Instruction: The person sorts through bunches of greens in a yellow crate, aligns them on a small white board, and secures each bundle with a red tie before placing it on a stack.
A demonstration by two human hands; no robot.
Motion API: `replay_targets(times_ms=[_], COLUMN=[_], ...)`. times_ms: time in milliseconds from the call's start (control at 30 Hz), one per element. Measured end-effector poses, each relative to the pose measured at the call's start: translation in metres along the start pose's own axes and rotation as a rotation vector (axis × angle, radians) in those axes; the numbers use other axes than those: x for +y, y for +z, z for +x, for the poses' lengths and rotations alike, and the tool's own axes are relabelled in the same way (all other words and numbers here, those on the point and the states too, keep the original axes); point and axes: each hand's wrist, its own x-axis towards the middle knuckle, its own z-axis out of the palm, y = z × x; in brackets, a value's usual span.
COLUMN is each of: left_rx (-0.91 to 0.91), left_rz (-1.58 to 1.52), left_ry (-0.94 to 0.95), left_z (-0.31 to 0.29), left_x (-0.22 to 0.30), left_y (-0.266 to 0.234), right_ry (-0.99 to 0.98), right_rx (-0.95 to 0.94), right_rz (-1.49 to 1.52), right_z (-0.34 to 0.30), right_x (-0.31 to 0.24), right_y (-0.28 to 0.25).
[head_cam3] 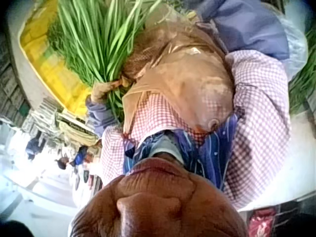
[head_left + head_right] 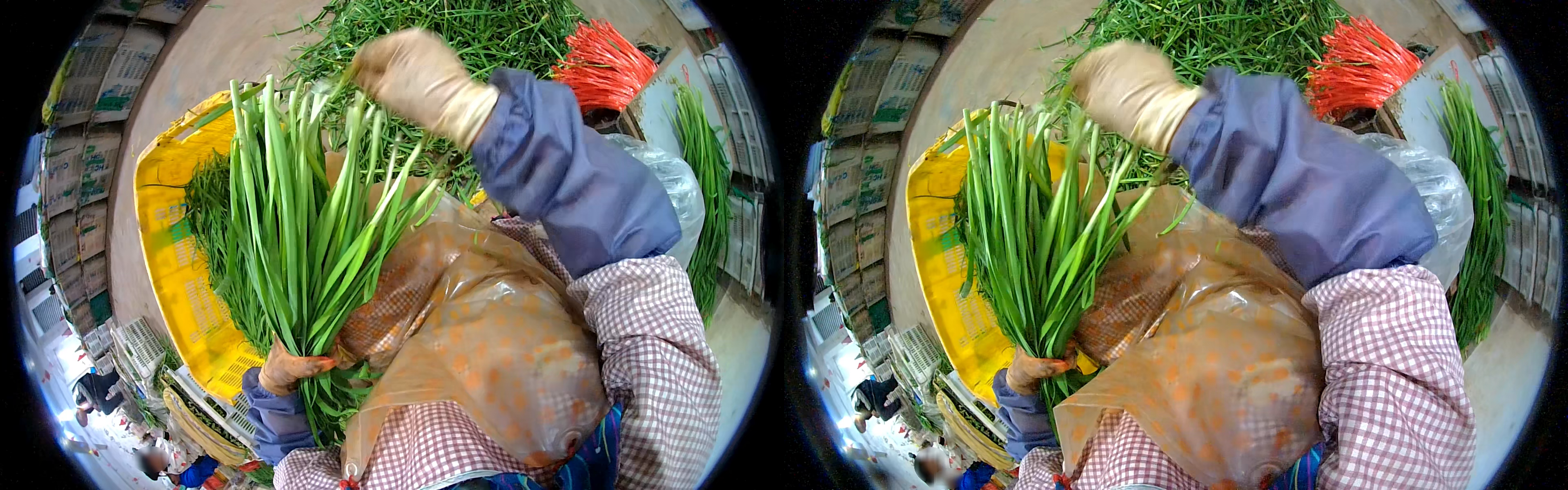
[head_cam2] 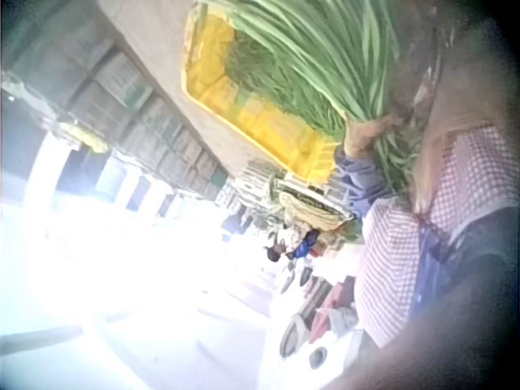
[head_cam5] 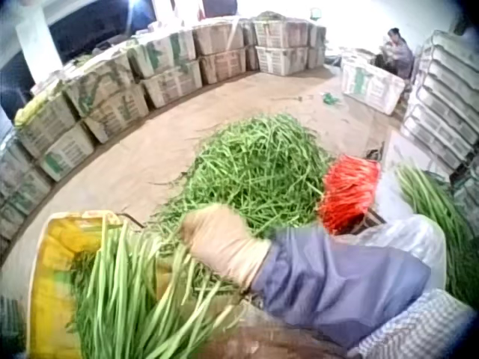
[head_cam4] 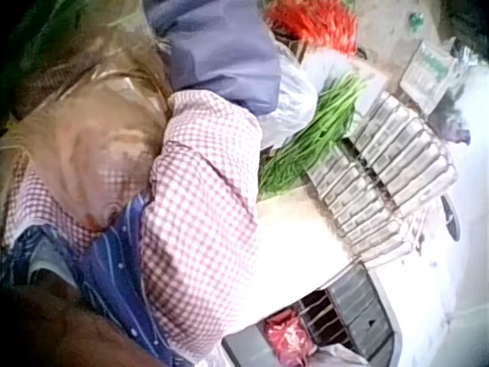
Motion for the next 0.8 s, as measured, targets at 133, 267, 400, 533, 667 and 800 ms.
replay_targets(times_ms=[133, 267, 400, 533, 667, 800], left_rx=[0.001, -0.040, 0.039, 0.049, 0.059, -0.011], left_rz=[-0.378, -0.382, -0.113, 0.205, 0.103, 0.234], left_ry=[-0.024, -0.101, 0.015, 0.165, 0.135, 0.172], left_z=[0.006, 0.006, -0.003, -0.002, -0.004, -0.007], left_x=[0.008, 0.007, -0.002, -0.017, -0.014, -0.021], left_y=[0.002, -0.002, 0.002, 0.001, 0.001, -0.003], right_ry=[0.279, 0.382, 0.520, 0.384, 0.313, 0.135], right_rx=[0.308, -0.058, -0.479, -0.490, -0.374, 0.020], right_rz=[0.192, 1.109, 0.926, 0.675, 0.439, -0.159], right_z=[0.012, -0.003, -0.015, -0.016, -0.010, 0.007], right_x=[0.040, -0.050, -0.072, -0.066, -0.059, 0.025], right_y=[-0.050, -0.063, -0.023, -0.002, 0.012, -0.004])
